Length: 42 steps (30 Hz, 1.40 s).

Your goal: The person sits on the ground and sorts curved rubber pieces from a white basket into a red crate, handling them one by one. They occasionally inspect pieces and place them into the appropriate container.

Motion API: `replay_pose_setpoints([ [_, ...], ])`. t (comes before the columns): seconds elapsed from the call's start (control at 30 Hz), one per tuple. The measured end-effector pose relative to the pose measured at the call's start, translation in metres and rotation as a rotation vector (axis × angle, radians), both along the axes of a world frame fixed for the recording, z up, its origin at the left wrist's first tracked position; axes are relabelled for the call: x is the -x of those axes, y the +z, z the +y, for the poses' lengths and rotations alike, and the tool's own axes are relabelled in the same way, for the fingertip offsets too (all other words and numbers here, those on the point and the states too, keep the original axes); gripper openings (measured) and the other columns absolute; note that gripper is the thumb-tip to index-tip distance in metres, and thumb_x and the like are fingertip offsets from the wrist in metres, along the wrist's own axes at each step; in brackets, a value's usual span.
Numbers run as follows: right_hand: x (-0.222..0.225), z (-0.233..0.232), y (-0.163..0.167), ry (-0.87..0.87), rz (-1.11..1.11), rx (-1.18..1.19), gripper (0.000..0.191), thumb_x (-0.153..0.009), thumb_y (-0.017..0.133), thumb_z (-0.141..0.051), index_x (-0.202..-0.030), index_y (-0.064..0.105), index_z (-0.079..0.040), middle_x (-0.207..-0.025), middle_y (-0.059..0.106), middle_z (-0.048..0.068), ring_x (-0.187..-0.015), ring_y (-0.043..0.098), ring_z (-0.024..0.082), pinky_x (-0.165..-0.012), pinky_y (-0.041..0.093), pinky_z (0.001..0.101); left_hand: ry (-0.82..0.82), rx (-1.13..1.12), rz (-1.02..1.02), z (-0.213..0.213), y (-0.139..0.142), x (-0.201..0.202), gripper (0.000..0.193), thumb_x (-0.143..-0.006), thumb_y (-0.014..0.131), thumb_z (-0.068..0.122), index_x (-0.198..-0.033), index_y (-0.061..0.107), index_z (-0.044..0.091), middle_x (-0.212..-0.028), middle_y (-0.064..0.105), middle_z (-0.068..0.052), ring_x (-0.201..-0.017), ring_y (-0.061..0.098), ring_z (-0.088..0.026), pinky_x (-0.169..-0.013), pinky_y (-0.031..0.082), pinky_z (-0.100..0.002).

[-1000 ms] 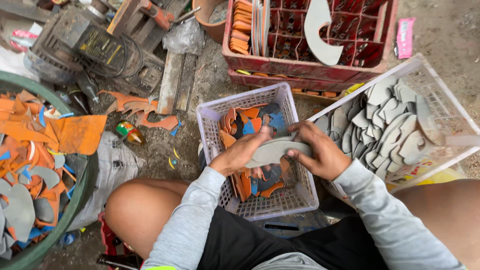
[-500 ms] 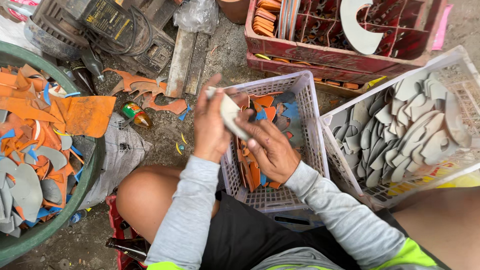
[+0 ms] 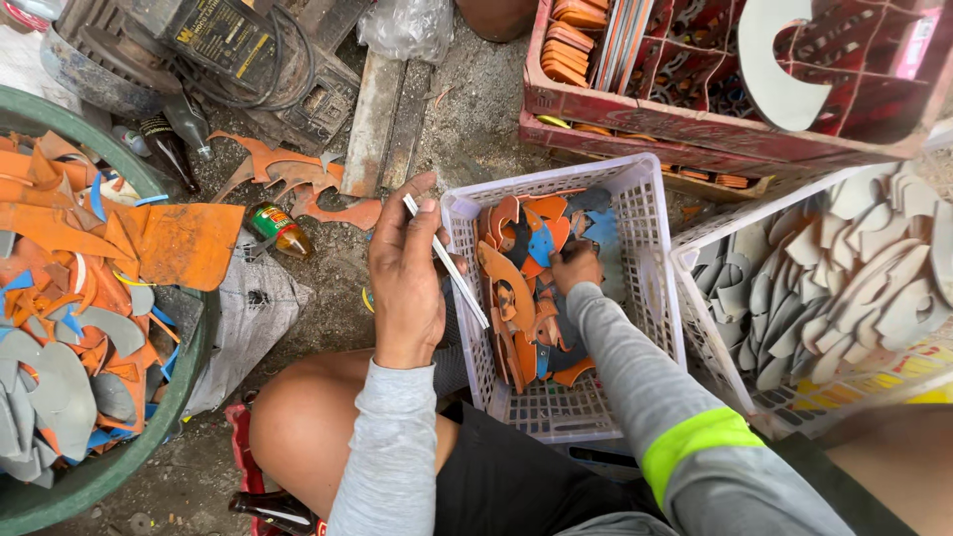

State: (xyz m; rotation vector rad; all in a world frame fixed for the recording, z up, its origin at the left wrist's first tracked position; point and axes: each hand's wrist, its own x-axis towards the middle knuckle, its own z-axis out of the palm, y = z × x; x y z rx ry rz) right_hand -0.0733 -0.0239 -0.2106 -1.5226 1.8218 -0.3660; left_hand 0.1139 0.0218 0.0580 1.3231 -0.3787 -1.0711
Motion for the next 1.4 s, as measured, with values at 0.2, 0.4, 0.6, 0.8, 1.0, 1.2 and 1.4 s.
replay_pose_setpoints([
  [0.2,-0.019,-0.016,0.0,-0.338,-0.144,-0.14,0.027,-0.087,0.076,-0.029,-0.097,0.073,-0.004,-0.093,0.077,0.014,-0.086,0.075,0.03,-0.081,0.057,0.0394,-0.15,-0.027,-0.074,0.005,0.001,0.0,0.04,-0.103,0.062,0.021,-0.14,0.06,0.008,-0.098,0.059,0.0,-0.082,0.056,-0.006,-0.06,0.054,-0.023],
  [0.4,0.031,-0.012,0.028,-0.033,-0.192,0.262,0.019,-0.103,0.066,-0.015,-0.111,0.06,0.001,-0.097,0.071,0.019,-0.086,0.07,0.03,-0.08,0.055,0.0391,-0.312,0.006,-0.48,0.004,-0.008,0.002,0.036,-0.104,0.066,0.017,-0.137,0.061,0.005,-0.114,0.068,-0.005,-0.096,0.063,-0.011,-0.078,0.056,-0.027],
  [0.6,0.076,-0.012,0.151,-0.041,-0.63,-0.097,0.022,-0.1,0.062,-0.017,-0.118,0.058,-0.006,-0.079,0.07,0.004,-0.068,0.063,0.009,-0.059,0.05,0.0278,-0.472,0.016,-0.569,0.002,-0.029,0.024,0.034,-0.099,0.069,0.019,-0.13,0.065,0.006,-0.12,0.073,-0.007,-0.105,0.068,-0.013,-0.089,0.055,-0.028],
  [0.8,0.103,-0.009,0.262,0.593,-0.021,0.565,0.013,-0.091,0.074,-0.019,-0.103,0.074,-0.014,-0.085,0.068,0.008,-0.077,0.061,0.02,-0.068,0.05,0.0317,-0.545,-0.081,-0.516,-0.005,-0.055,0.047,0.03,-0.099,0.075,0.022,-0.123,0.071,0.004,-0.096,0.071,-0.005,-0.087,0.063,-0.014,-0.077,0.054,-0.031],
  [1.0,0.149,0.012,0.283,0.425,-0.436,0.28,0.021,-0.097,0.054,0.0,-0.112,0.069,0.0,-0.106,0.071,0.007,-0.096,0.069,0.014,-0.085,0.053,0.0263,-0.386,-0.227,-0.086,-0.011,-0.061,0.056,0.046,-0.087,0.079,0.028,-0.123,0.063,0.005,-0.087,0.072,-0.004,-0.066,0.069,-0.01,-0.049,0.061,-0.028],
  [1.2,0.161,0.034,0.236,0.075,-0.801,0.071,0.033,-0.102,0.065,-0.004,-0.132,0.052,-0.002,-0.101,0.068,0.01,-0.09,0.065,0.012,-0.078,0.054,0.0251,-0.312,-0.225,0.029,-0.008,-0.071,0.08,0.034,-0.087,0.08,0.028,-0.107,0.068,0.003,-0.085,0.074,-0.003,-0.066,0.071,-0.01,-0.047,0.062,-0.028],
  [1.4,0.132,0.047,0.181,0.171,-0.806,-0.189,0.026,-0.104,0.061,-0.009,-0.123,0.054,0.007,-0.1,0.068,0.011,-0.09,0.067,0.014,-0.077,0.054,0.0286,-0.141,-0.125,0.174,-0.004,-0.08,0.102,0.026,-0.091,0.079,0.023,-0.102,0.066,0.004,-0.085,0.073,-0.004,-0.066,0.072,-0.013,-0.05,0.065,-0.032],
])
